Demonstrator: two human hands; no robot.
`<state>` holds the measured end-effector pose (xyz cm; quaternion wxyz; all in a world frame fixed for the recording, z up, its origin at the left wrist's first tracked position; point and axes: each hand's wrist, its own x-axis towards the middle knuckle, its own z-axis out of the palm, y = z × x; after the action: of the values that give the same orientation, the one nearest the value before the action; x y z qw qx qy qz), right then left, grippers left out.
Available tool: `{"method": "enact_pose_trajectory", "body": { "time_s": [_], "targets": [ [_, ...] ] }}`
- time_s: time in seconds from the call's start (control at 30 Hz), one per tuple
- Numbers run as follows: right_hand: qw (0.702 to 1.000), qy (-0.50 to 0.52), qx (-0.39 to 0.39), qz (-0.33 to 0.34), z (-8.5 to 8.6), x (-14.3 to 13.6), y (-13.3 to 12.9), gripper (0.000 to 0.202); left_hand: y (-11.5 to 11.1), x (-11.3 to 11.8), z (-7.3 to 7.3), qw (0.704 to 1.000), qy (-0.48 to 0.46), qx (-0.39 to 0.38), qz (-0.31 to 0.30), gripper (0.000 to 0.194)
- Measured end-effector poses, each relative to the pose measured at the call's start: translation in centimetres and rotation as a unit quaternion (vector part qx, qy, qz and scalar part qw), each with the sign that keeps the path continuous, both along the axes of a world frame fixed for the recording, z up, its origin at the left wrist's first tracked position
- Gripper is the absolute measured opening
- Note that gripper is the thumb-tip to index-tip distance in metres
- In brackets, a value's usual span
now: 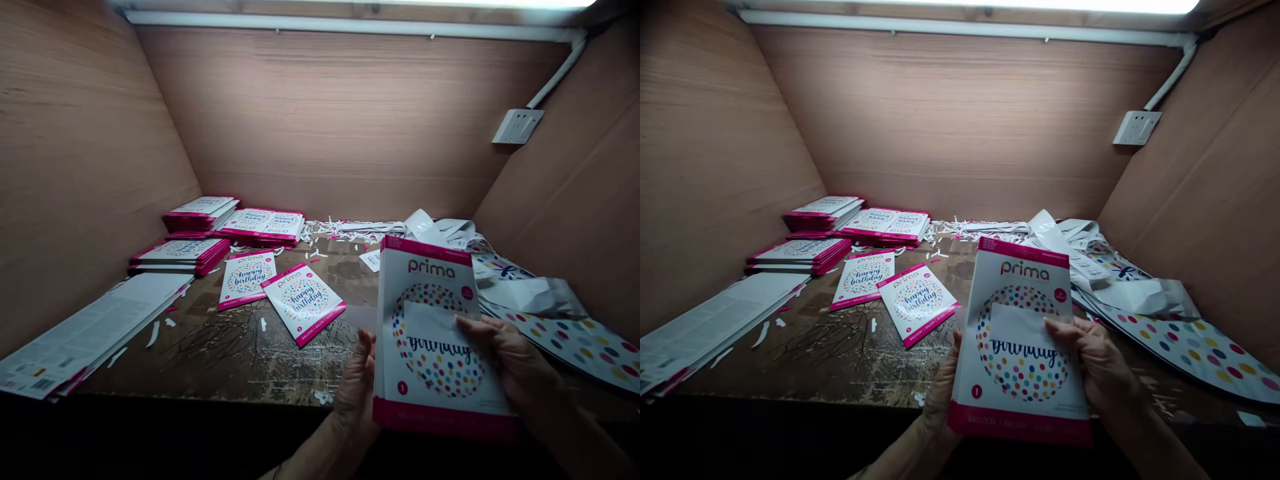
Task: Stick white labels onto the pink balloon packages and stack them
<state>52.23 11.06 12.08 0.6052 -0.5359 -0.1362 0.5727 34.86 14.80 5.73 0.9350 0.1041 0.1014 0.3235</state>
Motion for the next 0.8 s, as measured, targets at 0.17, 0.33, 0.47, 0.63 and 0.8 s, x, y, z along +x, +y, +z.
{"method": "enact_pose_trajectory", "body": {
  "time_s": [0.17,0.33,0.47,0.63,0.8],
  "targets": [
    [0.997,0.059,-0.050,0.024,-3.3,-0.3,-0.2,0.022,3.0,-1.8,-0.6,0.957,0.213,-0.054,0.192,0.026],
    [0.993,-0.003,-0.107,0.058,-6.4,-1.3,0.6,0.019,4.4,-2.7,-0.8,0.820,0.484,0.212,0.218,0.022],
    [0.959,-0.154,-0.145,0.188,-7.0,-1.4,2.0,0.029,4.6,-2.6,0.2,0.453,0.695,0.546,0.117,0.028],
    [0.718,-0.569,-0.210,0.342,-6.2,-1.2,3.1,0.056,4.4,-1.4,1.1,0.329,0.705,0.628,0.010,0.020],
    [0.549,-0.771,-0.179,0.270,-6.9,-2.1,2.5,0.050,4.1,-0.2,1.0,0.258,0.713,0.650,-0.048,0.028]
  ]
}}
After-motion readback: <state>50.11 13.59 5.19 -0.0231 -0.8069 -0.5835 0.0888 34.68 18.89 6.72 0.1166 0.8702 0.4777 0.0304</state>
